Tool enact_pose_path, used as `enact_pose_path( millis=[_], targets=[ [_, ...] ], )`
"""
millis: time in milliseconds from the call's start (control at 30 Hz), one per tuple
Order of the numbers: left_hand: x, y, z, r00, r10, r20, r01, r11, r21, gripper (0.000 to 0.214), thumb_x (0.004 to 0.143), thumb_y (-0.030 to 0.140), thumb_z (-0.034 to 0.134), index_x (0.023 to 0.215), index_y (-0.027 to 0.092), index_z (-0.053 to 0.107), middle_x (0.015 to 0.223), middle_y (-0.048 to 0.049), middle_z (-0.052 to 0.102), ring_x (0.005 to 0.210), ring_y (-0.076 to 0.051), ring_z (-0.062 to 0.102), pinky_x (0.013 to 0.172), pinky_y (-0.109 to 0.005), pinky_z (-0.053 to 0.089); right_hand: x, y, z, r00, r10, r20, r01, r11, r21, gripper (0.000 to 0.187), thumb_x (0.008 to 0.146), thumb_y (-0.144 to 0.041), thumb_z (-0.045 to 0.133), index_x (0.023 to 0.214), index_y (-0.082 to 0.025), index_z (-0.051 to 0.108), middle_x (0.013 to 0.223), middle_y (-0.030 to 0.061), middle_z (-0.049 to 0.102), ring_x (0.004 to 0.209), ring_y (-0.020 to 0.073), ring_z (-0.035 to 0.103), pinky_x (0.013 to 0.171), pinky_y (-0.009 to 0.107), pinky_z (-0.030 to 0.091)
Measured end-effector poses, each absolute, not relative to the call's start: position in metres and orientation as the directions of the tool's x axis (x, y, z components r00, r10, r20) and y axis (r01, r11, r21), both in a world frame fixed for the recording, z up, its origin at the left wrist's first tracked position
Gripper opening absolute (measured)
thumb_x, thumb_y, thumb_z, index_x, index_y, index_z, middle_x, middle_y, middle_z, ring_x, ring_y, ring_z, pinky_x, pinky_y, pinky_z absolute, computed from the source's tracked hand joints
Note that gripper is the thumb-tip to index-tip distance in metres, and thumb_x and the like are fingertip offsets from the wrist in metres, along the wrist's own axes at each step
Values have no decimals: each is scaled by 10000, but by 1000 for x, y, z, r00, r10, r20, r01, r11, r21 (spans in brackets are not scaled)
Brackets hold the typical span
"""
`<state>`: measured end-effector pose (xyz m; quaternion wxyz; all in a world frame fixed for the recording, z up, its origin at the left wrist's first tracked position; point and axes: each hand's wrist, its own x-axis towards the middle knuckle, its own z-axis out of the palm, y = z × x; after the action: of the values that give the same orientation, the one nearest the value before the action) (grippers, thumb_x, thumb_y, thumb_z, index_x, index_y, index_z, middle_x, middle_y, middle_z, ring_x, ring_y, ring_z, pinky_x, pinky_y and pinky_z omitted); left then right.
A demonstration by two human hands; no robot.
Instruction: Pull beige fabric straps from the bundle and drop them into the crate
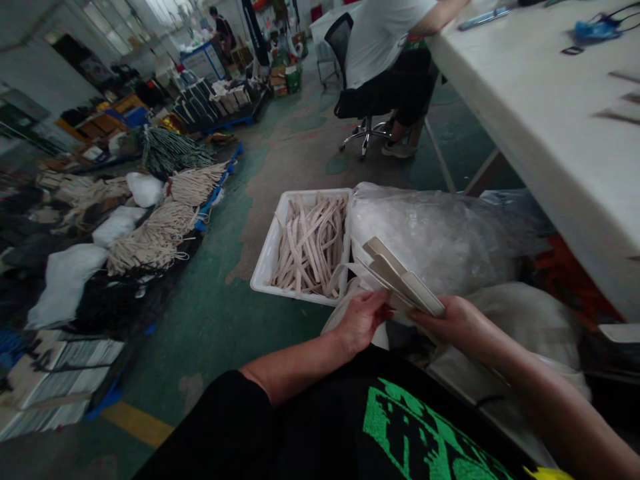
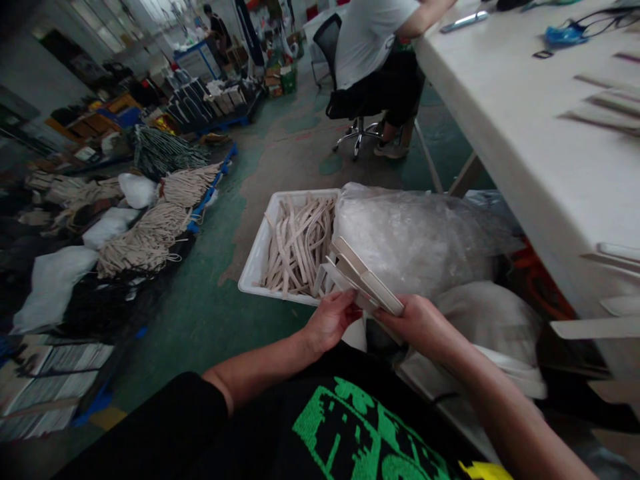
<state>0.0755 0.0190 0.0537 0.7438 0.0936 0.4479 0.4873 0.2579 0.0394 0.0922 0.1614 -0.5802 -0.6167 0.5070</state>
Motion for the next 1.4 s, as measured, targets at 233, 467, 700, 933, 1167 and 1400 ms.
enact_pose_path(
  millis=[233,467,700,933,1167,1400],
  targets=[
    [87,8,53,182,822,-540,-599,528,602,556,475,547,971,770,134,745,785,-39,696,771,-157,602,733,-289,476,250,41,85,-234,888,-395,443,-264,-857,433,682,-607,750,666,-178,691,519,-22,543,486,135,458,413,245,358],
    [59,46,51,235,761,-604,-767,527,366,358,797,469,794,903,131,741,905,-114,743,821,-203,693,776,-312,548,261,32,104,-288,835,-468,367,-355,-860,479,623,-655,789,568,-212,614,455,-24,497,423,120,403,371,254,336],
    [-74,135,75,-454,635,-625,-817,-17,576,311,1037,231,431,871,118,668,675,-36,634,594,-105,601,603,-197,501,294,10,83,-377,749,-545,395,-402,-826,394,558,-586,873,501,-274,640,423,13,507,375,145,386,328,294,310],
    [-83,124,102,-565,803,-188,-456,-114,882,119,939,202,636,840,171,696,747,-6,687,608,-74,586,609,-168,425,283,23,85,-284,814,-507,219,-460,-861,458,580,-654,829,701,-221,742,469,-10,510,427,129,395,400,273,311],
    [10,65,71,343,932,-114,169,58,984,110,803,166,686,806,221,781,776,-23,719,690,-164,604,750,-261,464,276,28,105,-217,841,-496,39,-500,-865,718,592,-601,853,1133,-137,763,519,-44,514,474,110,383,440,246,281],
    [36,53,55,487,853,-188,305,35,952,179,872,286,608,781,229,752,725,-9,684,661,-168,596,712,-252,440,284,18,109,-182,862,-473,-171,-502,-848,871,545,-601,912,1278,-172,721,599,-39,570,507,116,475,463,229,364]
  ],
)
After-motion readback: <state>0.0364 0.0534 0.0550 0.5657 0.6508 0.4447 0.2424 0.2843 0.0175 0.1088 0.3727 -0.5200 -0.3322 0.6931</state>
